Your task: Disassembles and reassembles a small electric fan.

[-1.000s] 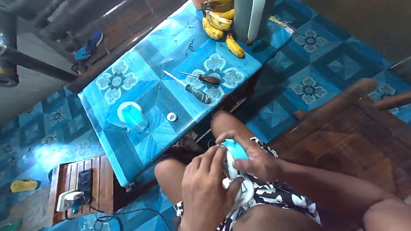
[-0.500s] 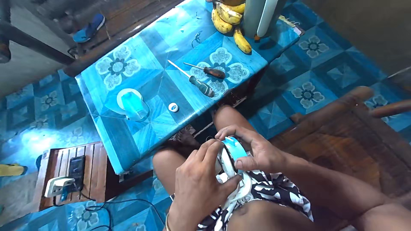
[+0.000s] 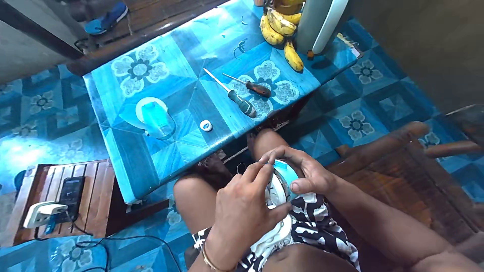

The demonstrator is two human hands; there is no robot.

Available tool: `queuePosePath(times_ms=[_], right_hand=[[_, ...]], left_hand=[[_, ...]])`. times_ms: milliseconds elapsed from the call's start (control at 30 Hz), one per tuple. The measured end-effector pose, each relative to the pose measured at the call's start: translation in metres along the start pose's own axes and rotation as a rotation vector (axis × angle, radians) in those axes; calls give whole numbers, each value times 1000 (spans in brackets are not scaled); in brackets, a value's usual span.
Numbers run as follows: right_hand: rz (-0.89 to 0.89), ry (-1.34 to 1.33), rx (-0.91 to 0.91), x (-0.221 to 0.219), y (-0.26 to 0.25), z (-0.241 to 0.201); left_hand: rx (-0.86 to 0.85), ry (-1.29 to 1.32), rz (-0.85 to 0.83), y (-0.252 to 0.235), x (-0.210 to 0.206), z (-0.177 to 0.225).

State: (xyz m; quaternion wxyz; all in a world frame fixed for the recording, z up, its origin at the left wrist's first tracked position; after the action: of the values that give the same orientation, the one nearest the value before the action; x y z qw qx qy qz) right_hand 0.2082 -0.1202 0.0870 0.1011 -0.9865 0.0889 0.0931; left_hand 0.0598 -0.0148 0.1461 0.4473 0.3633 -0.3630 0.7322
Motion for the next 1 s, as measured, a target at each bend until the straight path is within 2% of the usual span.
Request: queuePosePath(times_ms=[233, 467, 1000], right_hand=[[-25, -6, -29, 10, 6, 1], [-45, 146, -150, 7, 17, -13], [-101, 144, -143, 15, 14, -9]], left_hand=[[48, -45, -24, -9, -6, 13], [12, -48, -4, -10, -10, 11], [-58, -34, -30, -12, -12, 3]])
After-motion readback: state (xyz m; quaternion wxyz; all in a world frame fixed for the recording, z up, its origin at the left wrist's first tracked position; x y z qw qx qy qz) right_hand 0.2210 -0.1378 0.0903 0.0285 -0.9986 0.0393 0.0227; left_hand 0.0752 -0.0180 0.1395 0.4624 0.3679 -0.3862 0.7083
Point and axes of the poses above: each hand's wrist, its own y-axis away from the middle knuckle, its own x-axis out of the back of the hand, z = x × y, the point moved 3 cm from there along -y, towards the middle knuckle, and after that the axes turned 2 degrees about x, right-handed, at the moved point
